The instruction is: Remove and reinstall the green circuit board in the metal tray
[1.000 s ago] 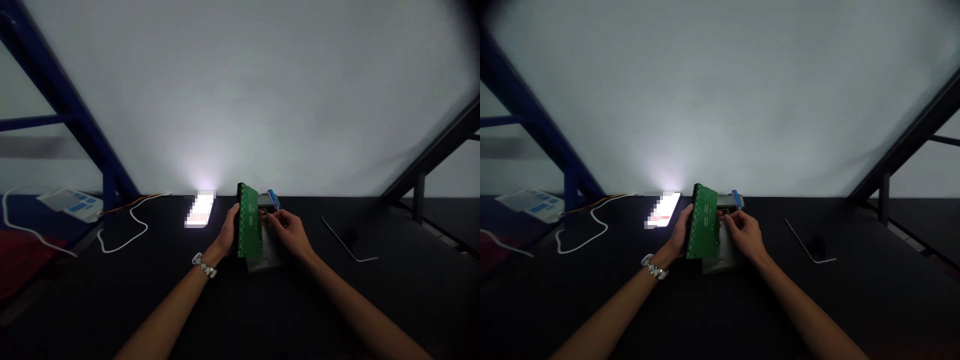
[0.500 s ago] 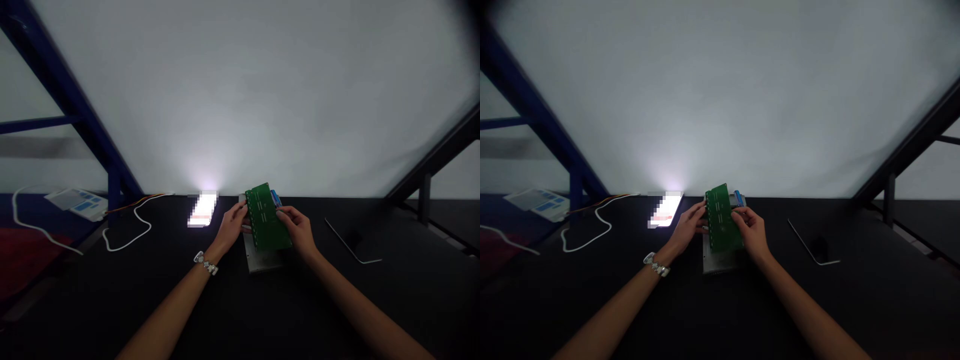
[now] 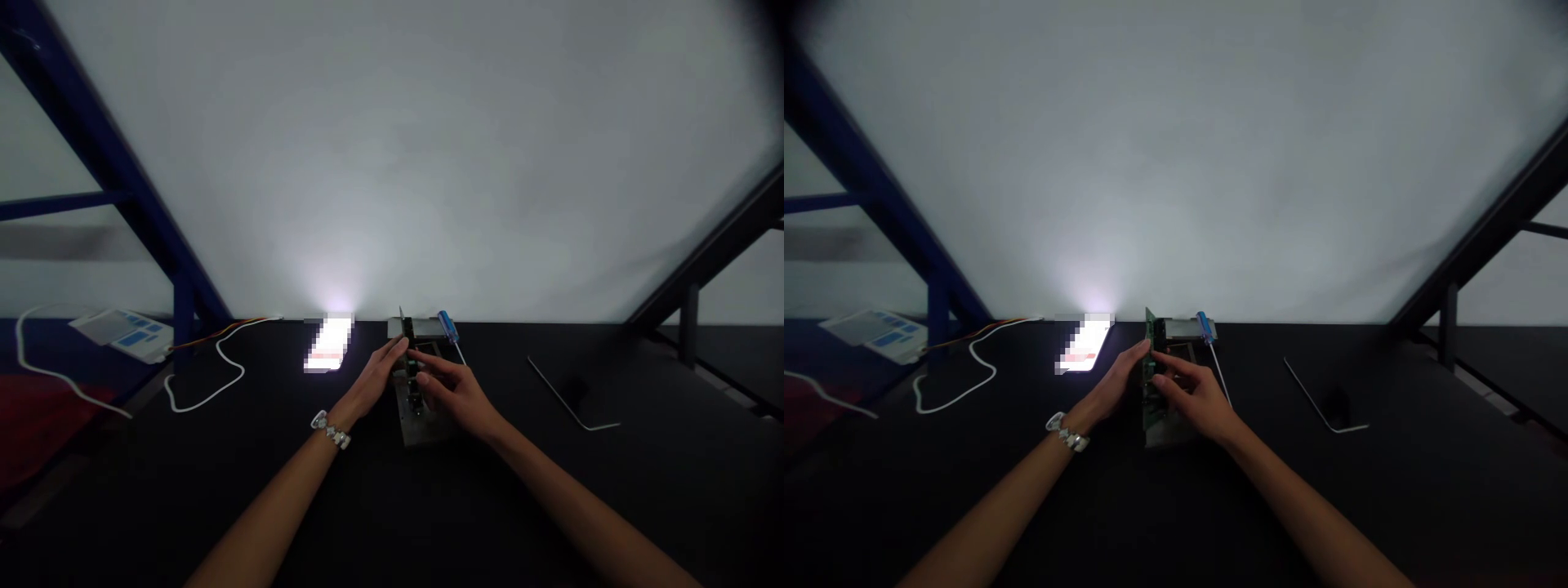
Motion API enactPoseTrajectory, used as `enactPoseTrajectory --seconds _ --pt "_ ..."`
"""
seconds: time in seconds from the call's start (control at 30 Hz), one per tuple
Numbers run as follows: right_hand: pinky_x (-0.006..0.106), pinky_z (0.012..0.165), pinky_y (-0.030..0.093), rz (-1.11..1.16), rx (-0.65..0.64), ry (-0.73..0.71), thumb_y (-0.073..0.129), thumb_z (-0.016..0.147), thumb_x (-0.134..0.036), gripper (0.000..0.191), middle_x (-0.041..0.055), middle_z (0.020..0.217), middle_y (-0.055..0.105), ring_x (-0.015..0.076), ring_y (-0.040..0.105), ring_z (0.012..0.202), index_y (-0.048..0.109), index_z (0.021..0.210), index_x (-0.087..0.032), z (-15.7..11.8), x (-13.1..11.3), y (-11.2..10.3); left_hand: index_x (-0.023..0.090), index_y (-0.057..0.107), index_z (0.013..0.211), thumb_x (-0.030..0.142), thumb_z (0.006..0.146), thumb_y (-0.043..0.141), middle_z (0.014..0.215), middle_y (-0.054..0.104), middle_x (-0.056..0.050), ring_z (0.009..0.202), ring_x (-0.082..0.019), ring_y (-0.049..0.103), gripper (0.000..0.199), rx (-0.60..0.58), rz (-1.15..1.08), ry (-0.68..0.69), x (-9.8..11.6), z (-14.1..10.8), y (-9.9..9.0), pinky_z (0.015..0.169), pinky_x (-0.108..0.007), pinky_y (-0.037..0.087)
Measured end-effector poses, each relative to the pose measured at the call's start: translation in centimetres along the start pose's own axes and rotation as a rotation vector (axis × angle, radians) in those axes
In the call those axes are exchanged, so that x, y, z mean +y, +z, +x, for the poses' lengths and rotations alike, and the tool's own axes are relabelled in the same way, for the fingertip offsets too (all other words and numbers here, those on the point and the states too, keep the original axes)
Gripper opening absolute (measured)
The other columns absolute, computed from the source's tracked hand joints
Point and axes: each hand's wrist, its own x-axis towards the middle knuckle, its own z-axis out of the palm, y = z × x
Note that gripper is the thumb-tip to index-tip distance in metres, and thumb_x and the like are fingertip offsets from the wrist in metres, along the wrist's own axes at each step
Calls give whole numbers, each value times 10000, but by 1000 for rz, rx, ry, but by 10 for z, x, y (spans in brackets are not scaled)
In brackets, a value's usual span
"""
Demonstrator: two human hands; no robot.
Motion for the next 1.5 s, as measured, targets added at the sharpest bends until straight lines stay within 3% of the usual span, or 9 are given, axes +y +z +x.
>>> enactPoseTrajectory --seconds 0.23,0.37,0.5,0.7,0.83,1.0,1.2,1.33,1.5 --pt "270 608 447 -226 286 -85 656 836 -432 283 26 792 644 146 570 673 663 975 -185 8 10 -11 166 702 938 566 881 512 866 699 -46 923 -230 603 446 120 22 23 -3 1 0 829 -323 461" --pt "288 614 459 -386 265 -50 647 834 -431 304 39 773 669 165 588 669 670 985 -168 9 13 -14 196 685 1068 532 857 562 955 709 -36 1071 -233 585 416 177 16 82 -4 -1 2 939 -324 435" --pt "304 625 476 -354 186 -3 626 848 -425 319 54 780 693 182 621 684 677 1005 -153 8 13 -15 175 650 1169 557 883 503 974 712 -74 1042 -268 616 499 41 -81 -4 0 -1 6 915 -384 467" --pt "322 647 499 -470 305 -127 614 859 -387 244 48 783 699 200 642 713 669 990 -189 10 6 -22 265 569 1316 391 870 610 1200 662 -89 1183 -315 564 464 -140 44 28 12 -4 -1 1003 -474 420" --pt "346 671 517 -483 349 -210 594 876 -342 208 58 863 727 218 674 750 652 1035 -220 10 -5 -24 306 522 1364 290 777 722 1382 546 -92 1309 -342 456 620 -252 210 70 18 -5 -8 1082 -535 336" --pt "396 834 536 -429 329 -294 562 892 -256 206 62 1061 723 234 692 939 643 1081 -245 10 -14 -18 308 436 1432 234 689 781 1438 481 -115 1338 -357 412 822 -235 425 109 11 -4 -18 1110 -563 283" --pt "476 1049 440 -390 231 -389 573 874 -203 255 29 1328 610 245 570 1228 617 1111 -284 11 -13 -6 279 360 1474 151 630 775 1320 566 -155 1201 -361 535 949 -223 488 181 -3 -1 -21 1031 -553 380" --pt "437 992 484 -403 277 -444 617 855 -235 277 73 1294 596 247 575 1186 604 1131 -262 14 -11 2 259 337 1470 171 666 750 1374 512 -153 1196 -328 538 909 -164 468 291 -13 6 -14 1030 -504 400" --pt "383 782 508 -507 299 -351 648 839 -307 123 38 844 616 215 595 810 647 937 -234 14 -9 1 258 198 1518 191 720 714 1430 406 -153 1272 -313 450 952 -23 588 439 -24 11 -15 1083 -483 358"
